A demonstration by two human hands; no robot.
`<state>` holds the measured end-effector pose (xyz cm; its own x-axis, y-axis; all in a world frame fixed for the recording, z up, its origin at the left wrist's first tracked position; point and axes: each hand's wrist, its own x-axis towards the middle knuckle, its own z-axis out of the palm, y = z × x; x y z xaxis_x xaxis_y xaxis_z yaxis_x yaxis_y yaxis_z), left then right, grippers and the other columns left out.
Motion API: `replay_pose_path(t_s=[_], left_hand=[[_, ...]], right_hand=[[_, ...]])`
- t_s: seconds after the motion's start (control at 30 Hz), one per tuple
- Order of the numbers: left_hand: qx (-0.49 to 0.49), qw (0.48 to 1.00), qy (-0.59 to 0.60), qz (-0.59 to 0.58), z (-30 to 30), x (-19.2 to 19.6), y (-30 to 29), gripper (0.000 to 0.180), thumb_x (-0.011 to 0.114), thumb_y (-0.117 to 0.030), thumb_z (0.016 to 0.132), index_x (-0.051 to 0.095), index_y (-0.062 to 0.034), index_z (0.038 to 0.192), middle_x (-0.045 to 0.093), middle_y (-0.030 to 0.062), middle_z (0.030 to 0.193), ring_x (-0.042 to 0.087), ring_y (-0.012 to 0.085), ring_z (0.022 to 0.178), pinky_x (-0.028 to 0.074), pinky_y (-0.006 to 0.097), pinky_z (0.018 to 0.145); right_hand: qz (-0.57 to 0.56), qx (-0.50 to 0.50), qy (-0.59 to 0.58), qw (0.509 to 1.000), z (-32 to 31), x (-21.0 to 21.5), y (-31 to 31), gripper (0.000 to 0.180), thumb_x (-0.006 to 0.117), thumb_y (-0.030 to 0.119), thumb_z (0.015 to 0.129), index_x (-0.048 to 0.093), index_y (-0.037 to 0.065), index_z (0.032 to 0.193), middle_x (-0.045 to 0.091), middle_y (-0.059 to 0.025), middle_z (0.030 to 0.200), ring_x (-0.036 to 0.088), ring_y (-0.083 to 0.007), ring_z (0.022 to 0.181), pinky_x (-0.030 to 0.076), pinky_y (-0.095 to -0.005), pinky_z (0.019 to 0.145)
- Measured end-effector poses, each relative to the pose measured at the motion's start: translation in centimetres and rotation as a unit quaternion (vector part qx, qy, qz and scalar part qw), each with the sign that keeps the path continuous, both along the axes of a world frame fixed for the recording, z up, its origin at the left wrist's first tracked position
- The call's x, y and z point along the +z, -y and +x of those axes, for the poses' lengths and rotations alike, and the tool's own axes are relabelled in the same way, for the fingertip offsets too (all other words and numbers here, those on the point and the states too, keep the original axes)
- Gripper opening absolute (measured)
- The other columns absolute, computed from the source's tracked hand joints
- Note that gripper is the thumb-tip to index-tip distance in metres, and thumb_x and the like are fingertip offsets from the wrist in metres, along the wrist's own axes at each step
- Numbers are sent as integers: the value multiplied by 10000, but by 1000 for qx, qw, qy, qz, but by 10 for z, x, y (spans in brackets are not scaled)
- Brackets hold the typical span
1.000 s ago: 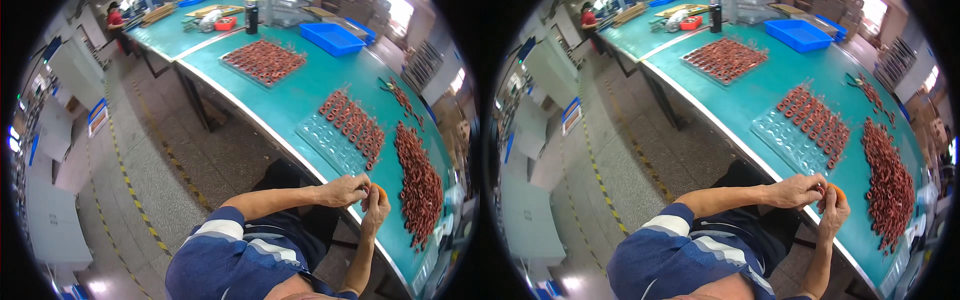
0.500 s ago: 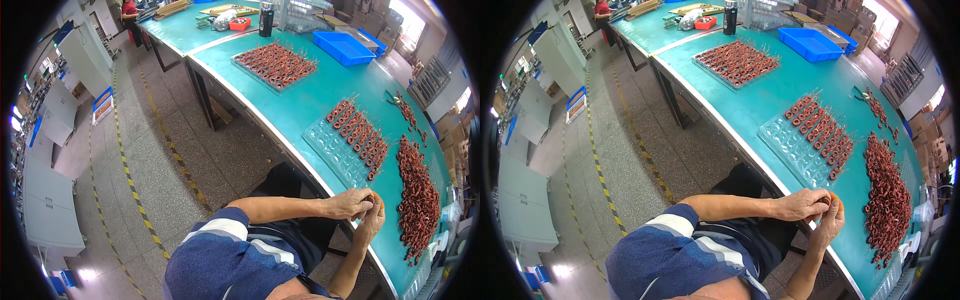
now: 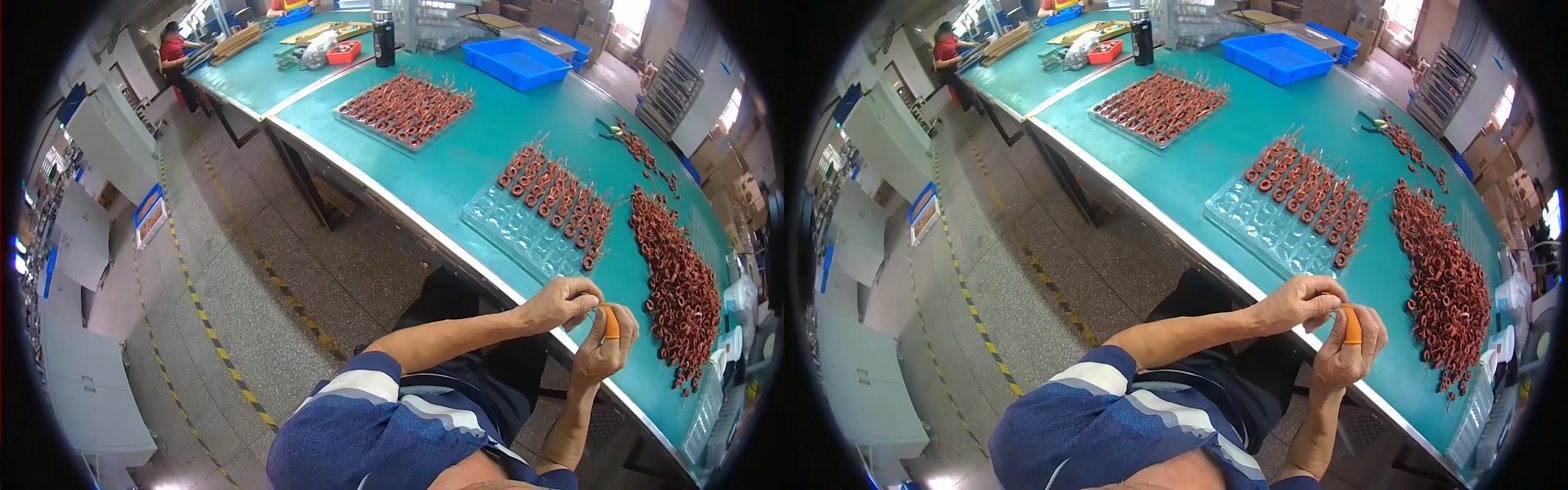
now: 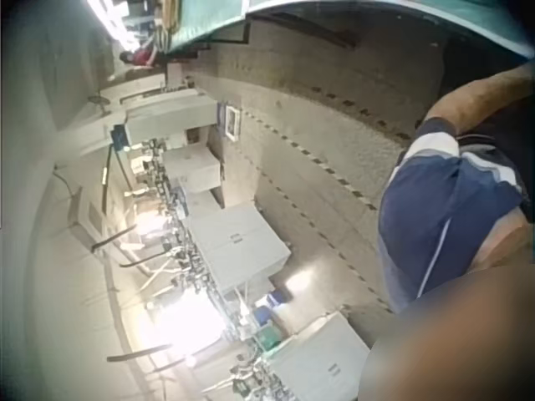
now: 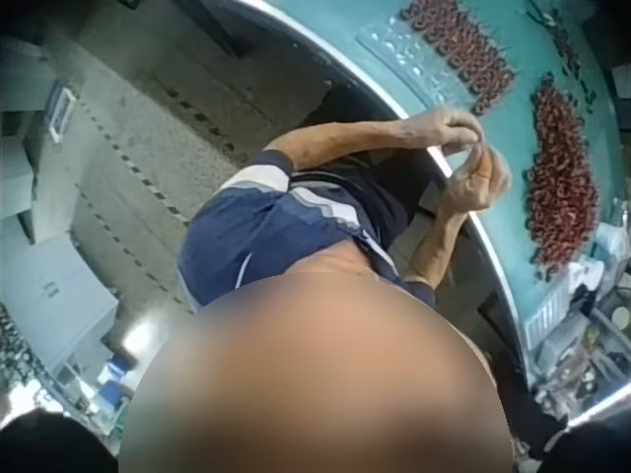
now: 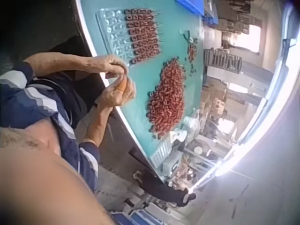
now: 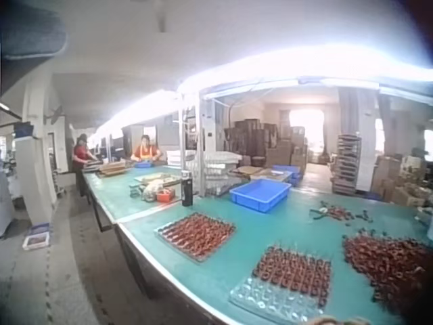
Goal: Assembling and organizing electronic coils on a transparent plastic tray at a workbench.
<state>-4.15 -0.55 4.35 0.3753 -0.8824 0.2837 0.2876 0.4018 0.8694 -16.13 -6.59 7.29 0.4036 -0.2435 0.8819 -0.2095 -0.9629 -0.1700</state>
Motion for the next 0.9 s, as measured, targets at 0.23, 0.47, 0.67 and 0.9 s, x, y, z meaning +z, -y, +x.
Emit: replay_pose_path(t_s=[0.23,0.47,0.67,0.9], left_hand=[[8,1000,-25,0,4,0,-3,224,472,-203,995,542,-36,865,460,-11,559,401,58,457,335,218,435],[47,990,122,50,7,0,-16,202,449,-213,1001,515,-30,948,459,-12,565,439,85,498,383,268,472],[-47,989,133,48,17,3,-21,271,498,-155,974,456,-34,1212,501,9,702,468,80,590,417,251,538],[3,995,95,29,43,2,-34,293,510,-28,932,478,-14,1223,523,21,764,491,69,609,414,206,525]], right_hand=[[396,100,21,913,2,-3,4,180,584,122,938,653,-42,911,652,-88,969,599,-173,877,465,-294,789],[623,229,145,734,11,-36,13,270,556,240,973,660,-9,982,664,-69,933,591,-120,863,451,-261,803],[559,179,128,799,-1,-43,15,439,511,395,980,574,13,1188,611,-49,1026,587,-117,869,450,-243,716],[609,221,43,761,17,-30,3,252,589,193,932,642,-20,1056,668,-60,863,618,-113,768,450,-216,656]])
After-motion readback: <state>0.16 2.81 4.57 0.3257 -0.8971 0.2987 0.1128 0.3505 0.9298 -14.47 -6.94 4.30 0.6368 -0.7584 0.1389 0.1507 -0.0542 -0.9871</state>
